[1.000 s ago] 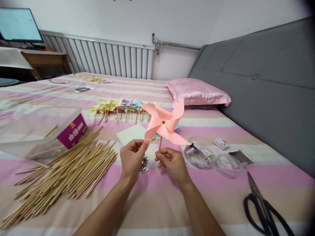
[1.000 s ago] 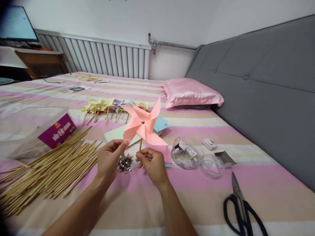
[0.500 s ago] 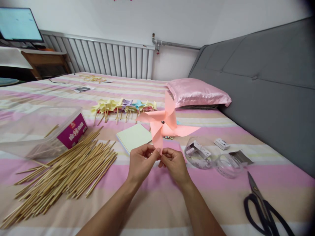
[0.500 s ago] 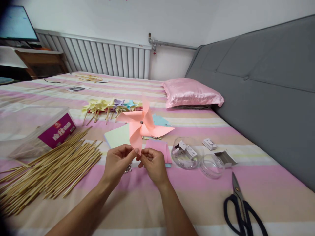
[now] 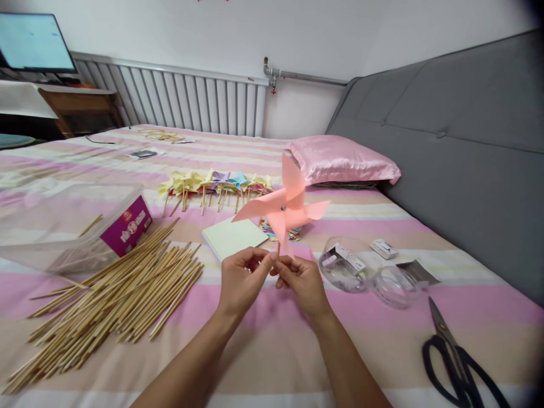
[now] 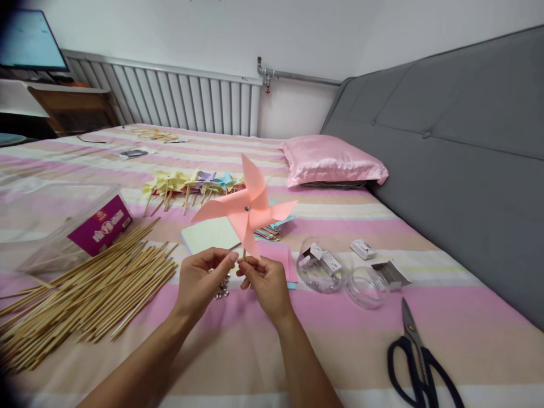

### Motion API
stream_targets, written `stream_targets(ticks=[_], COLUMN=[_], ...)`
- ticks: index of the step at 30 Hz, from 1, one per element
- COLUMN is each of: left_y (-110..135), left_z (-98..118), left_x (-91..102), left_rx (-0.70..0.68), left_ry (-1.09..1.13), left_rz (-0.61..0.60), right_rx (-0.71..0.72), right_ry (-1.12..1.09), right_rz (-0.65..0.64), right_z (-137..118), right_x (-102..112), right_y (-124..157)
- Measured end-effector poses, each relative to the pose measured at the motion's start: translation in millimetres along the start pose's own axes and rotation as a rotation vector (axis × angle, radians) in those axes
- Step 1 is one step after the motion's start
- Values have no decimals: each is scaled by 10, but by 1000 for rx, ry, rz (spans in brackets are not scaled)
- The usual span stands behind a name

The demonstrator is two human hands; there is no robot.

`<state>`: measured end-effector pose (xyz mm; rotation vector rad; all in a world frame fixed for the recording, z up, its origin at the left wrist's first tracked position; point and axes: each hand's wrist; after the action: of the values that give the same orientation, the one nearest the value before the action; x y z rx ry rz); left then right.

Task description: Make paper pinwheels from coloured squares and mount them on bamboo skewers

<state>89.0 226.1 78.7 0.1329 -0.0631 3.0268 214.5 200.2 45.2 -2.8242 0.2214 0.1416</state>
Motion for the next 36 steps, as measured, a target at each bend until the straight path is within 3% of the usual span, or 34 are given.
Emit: stream_targets(ticks=[3, 6, 12, 19, 25, 28, 31, 36], left_y=[-40, -62, -40, -15, 13, 11, -15, -61], left_z=[-26, -47, -74, -79, -34, -61, -91, -125], left_x=[22, 21, -13, -23, -34, -30, -7, 24], left_rx=[68, 108, -33, -69, -70, -69, -66, -58], left_ry=[80, 105, 35, -14, -51, -123, -174, -280], left_rz=[87, 51, -79, -68, -146, -64, 73, 109], right_rx=[-13, -15, -37, -69, -60, -47, -27, 127], right_ry=[-21, -60, -197, -243, -177, -108, -52, -19], right_rz=[27, 13, -41, -122, -145, -128, -29, 387], right_z=[8, 8, -35, -55, -44, -30, 2, 15], right_x=[2, 8, 3, -16, -33, -34, -16, 70], right_y=[-1, 7, 6, 14, 19, 10, -5, -47])
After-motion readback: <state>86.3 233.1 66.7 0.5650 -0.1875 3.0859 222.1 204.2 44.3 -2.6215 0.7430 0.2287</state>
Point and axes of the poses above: each hand's wrist, its own y-axis away from the middle knuckle, its own x-axis out of the back of the hand, z = x × y, and after that the axes turned 11 degrees about x, right-handed
